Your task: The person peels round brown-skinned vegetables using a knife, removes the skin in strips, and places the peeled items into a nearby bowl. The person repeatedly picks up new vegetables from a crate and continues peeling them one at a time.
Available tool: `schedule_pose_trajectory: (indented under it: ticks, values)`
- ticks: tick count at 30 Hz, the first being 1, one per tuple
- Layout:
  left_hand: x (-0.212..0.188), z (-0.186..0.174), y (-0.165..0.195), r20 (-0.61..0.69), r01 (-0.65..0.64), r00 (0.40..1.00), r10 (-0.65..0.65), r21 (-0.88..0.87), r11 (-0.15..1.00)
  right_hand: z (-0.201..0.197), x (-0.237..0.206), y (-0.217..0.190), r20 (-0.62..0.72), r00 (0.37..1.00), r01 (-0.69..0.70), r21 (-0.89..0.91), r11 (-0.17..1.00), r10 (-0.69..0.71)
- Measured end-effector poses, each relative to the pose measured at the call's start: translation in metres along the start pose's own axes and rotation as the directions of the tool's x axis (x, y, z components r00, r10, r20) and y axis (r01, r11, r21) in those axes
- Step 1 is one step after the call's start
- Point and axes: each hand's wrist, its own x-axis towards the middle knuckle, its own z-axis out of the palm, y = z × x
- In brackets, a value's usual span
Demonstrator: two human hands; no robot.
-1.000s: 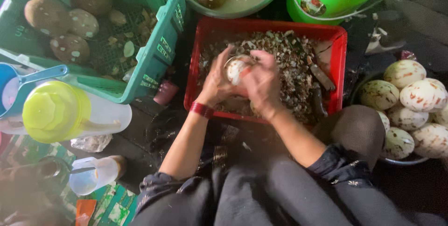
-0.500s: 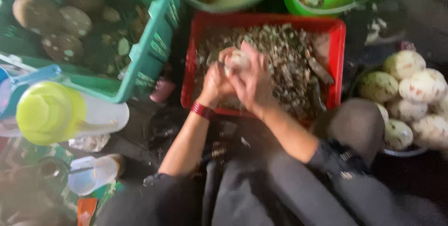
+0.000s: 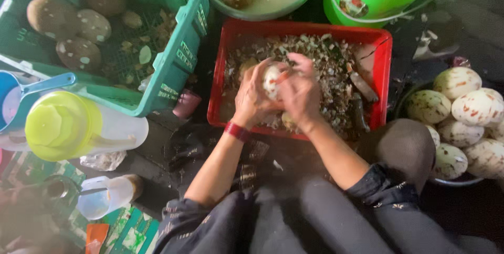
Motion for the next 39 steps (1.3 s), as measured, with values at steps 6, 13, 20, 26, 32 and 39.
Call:
schedule_pose_trajectory:
  ticks: [6,13,20,26,32,39]
  values:
    - [0.005,0.001,0.006,0.08,0.076,0.994,-0.077,0.016,0.997,-0.005,0.011,-0.025,-0.04,0.998,-0.041,-0.057,0.998,0.038]
    - [0.0,0.005,0.019,-0.02,-0.032,0.999,0.033,0.07,0.997,-0.016,0.004,-0.028,0.048,0.986,0.169,-0.229,0.959,-0.163]
    - [0.0,0.01,0.019,-0.012,0.038,0.999,-0.037,0.077,0.996,-0.016,0.012,-0.02,-0.007,0.983,-0.181,-0.161,0.97,0.183]
    - [-0.001,0.013,0.019,-0.05,-0.003,0.999,0.009,0.117,0.993,-0.012,0.001,-0.017,0.057,0.998,0.023,-0.204,0.979,-0.012]
    - [-0.001,0.016,0.025,-0.035,0.075,0.997,-0.072,0.11,0.991,-0.014,0.003,-0.007,-0.013,0.994,-0.111,-0.176,0.978,0.11]
    - [-0.004,0.021,0.024,-0.107,0.006,0.994,0.014,0.176,0.984,-0.008,-0.004,0.009,0.007,1.0,0.018,-0.158,0.987,-0.017]
